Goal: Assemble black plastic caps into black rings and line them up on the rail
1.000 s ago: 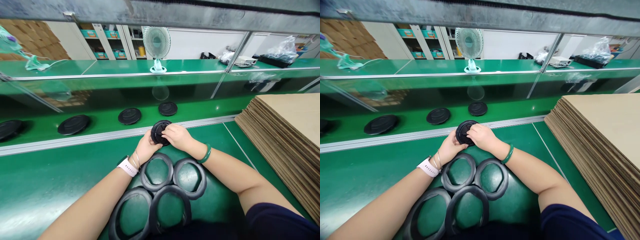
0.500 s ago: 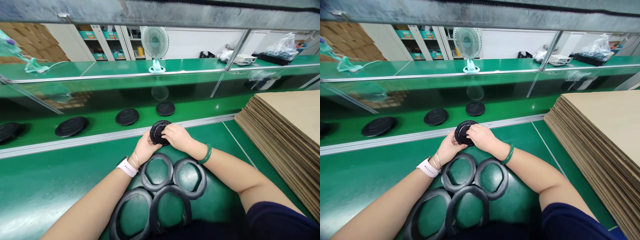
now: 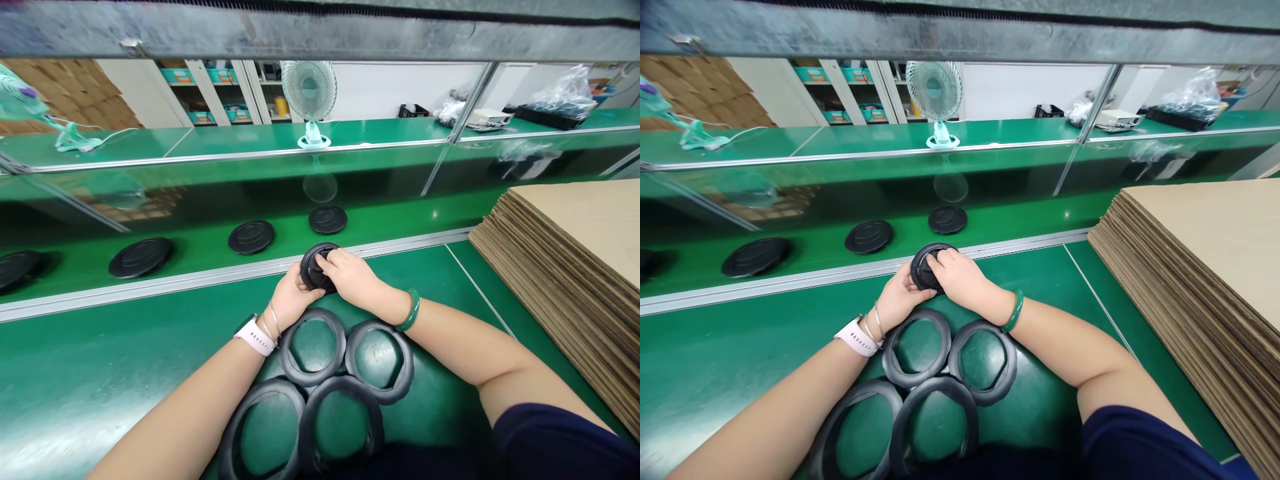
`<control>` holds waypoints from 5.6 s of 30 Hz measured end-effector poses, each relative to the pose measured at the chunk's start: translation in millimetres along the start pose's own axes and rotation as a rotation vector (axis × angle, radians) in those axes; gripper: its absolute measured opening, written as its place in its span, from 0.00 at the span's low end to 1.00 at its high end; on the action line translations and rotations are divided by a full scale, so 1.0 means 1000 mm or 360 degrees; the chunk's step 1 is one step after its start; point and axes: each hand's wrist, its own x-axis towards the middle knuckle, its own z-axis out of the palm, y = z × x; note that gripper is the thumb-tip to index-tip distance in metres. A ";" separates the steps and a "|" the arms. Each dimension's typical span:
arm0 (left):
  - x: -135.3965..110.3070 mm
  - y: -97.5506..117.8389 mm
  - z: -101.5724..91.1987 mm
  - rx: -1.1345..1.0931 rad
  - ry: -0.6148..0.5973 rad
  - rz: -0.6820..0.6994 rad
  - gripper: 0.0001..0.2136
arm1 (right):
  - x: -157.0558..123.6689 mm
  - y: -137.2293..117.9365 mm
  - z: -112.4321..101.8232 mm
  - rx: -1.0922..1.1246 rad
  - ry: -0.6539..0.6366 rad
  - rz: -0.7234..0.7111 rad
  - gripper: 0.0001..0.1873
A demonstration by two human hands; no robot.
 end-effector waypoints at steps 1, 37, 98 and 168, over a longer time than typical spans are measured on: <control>0.000 0.001 0.000 -0.0001 0.0003 -0.0002 0.35 | 0.001 -0.002 -0.002 -0.0025 -0.0033 0.0010 0.20; -0.003 0.005 -0.005 0.0461 0.0084 0.0257 0.26 | 0.003 0.015 0.027 0.1597 0.0528 0.1019 0.09; -0.003 0.011 -0.002 0.0254 0.0153 0.0058 0.23 | -0.002 0.054 0.017 0.2662 -0.0358 0.0934 0.27; 0.001 0.014 -0.019 -0.0416 -0.0190 -0.0041 0.21 | -0.023 0.110 0.028 -0.0008 0.0269 0.0706 0.24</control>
